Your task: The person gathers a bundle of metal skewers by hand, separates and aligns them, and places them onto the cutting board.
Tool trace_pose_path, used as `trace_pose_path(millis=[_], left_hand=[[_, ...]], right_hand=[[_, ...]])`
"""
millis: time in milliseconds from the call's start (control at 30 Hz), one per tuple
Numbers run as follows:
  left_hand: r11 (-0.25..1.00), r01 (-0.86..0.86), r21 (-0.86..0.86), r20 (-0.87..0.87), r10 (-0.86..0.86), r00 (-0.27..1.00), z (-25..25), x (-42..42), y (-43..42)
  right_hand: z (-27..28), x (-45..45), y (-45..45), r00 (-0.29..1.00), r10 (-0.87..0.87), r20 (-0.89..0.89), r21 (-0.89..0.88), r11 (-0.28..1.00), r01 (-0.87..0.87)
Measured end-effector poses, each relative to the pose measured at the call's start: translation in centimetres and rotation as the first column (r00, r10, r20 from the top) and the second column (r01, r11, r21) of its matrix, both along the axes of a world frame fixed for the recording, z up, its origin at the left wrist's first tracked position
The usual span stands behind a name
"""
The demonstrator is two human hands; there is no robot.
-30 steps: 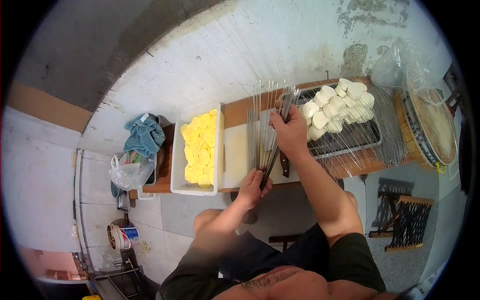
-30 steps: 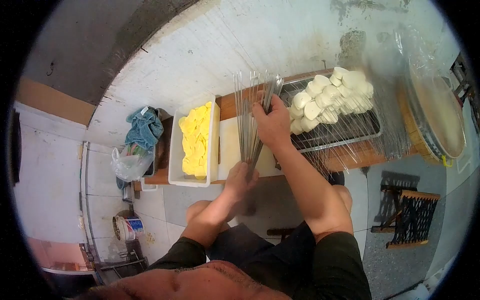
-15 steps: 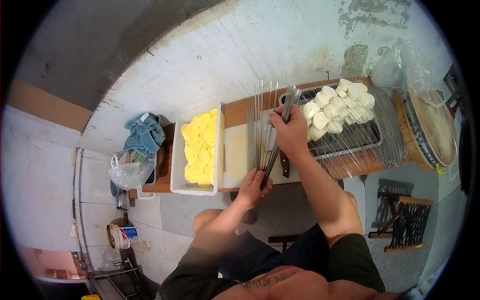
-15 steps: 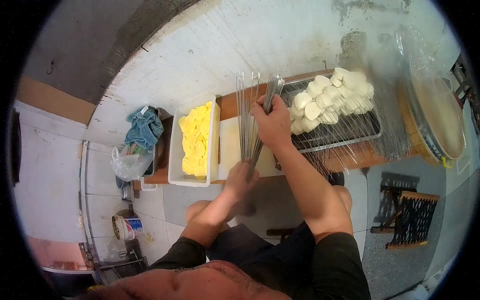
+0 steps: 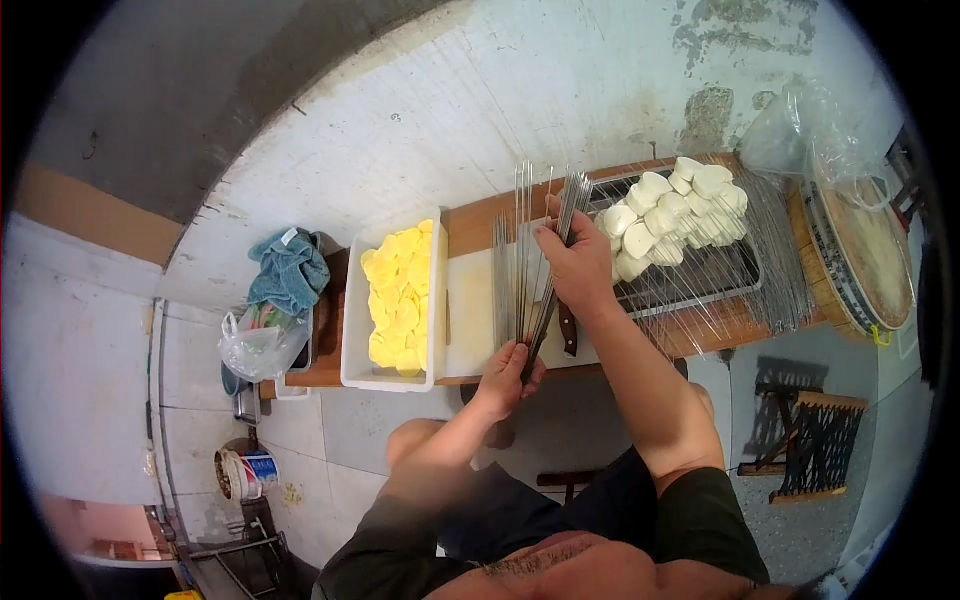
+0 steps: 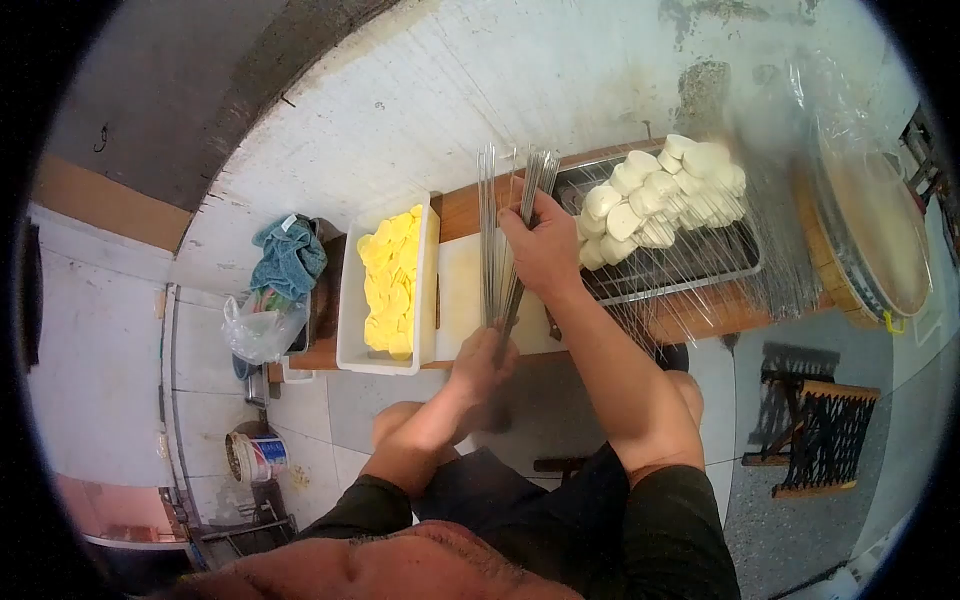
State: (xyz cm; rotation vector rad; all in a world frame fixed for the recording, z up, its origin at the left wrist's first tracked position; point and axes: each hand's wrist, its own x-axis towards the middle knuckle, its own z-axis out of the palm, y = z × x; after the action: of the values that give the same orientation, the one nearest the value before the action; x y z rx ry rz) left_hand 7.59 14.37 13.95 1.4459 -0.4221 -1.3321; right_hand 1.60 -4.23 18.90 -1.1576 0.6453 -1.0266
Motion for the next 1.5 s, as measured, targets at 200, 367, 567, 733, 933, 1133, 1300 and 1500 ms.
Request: trace_pose_path(millis=[200,367,567,733,933,1133,1300,1500], left_hand=[[0.999,0.005,-0.033,-0.003,-0.005,1.000,0.1,-0.2,-0.2],[0.998,0.052,-0.044,-0.031,-0.053,0.998,0.7,-0.2,0.0],[0.998,0.055,0.008,0.042,-0.055,0.998,0.2,-0.1,0.2],[1.000,-0.013,-0.017,-0.002,0.013,1.000,0.0,-0.3,0.1],[0.986,0.135,-0.094,0.472,-0.075,0.879,-1.1,-0.1,0.3],[0.998,0.000,-0.059,0.016,0.001,1.000,-0.2,-0.3,-0.1],[0.999,0.016,-0.049,-0.015,-0.016,1.000,0.3,-0.4,-0.1],[0.999,0.050,-0.014,0.019,-0.050,0.999,0.7,-0.4,-0.1]], right_hand=[[0.2,0.4,0.4,0.990,-0.055,0.131,0.051,0.998,0.048],[-0.5,0.6,0.2,0.994,-0.025,0.111,0.034,0.999,0.022],[-0.8,0.8,0.2,0.990,-0.047,0.134,0.075,0.996,0.037],[-0.3,0.6,0.2,0.987,-0.029,0.159,0.131,0.991,0.008],[-0.1,0.4,0.1,0.988,-0.027,0.151,0.116,0.993,0.009],[0.1,0.4,0.2,0.993,-0.019,0.118,0.083,0.996,0.009],[-0.5,0.4,0.0,0.992,0.027,0.125,0.097,0.995,-0.039],[-0.3,0.6,0.1,0.991,-0.011,0.132,0.072,0.997,0.002]])
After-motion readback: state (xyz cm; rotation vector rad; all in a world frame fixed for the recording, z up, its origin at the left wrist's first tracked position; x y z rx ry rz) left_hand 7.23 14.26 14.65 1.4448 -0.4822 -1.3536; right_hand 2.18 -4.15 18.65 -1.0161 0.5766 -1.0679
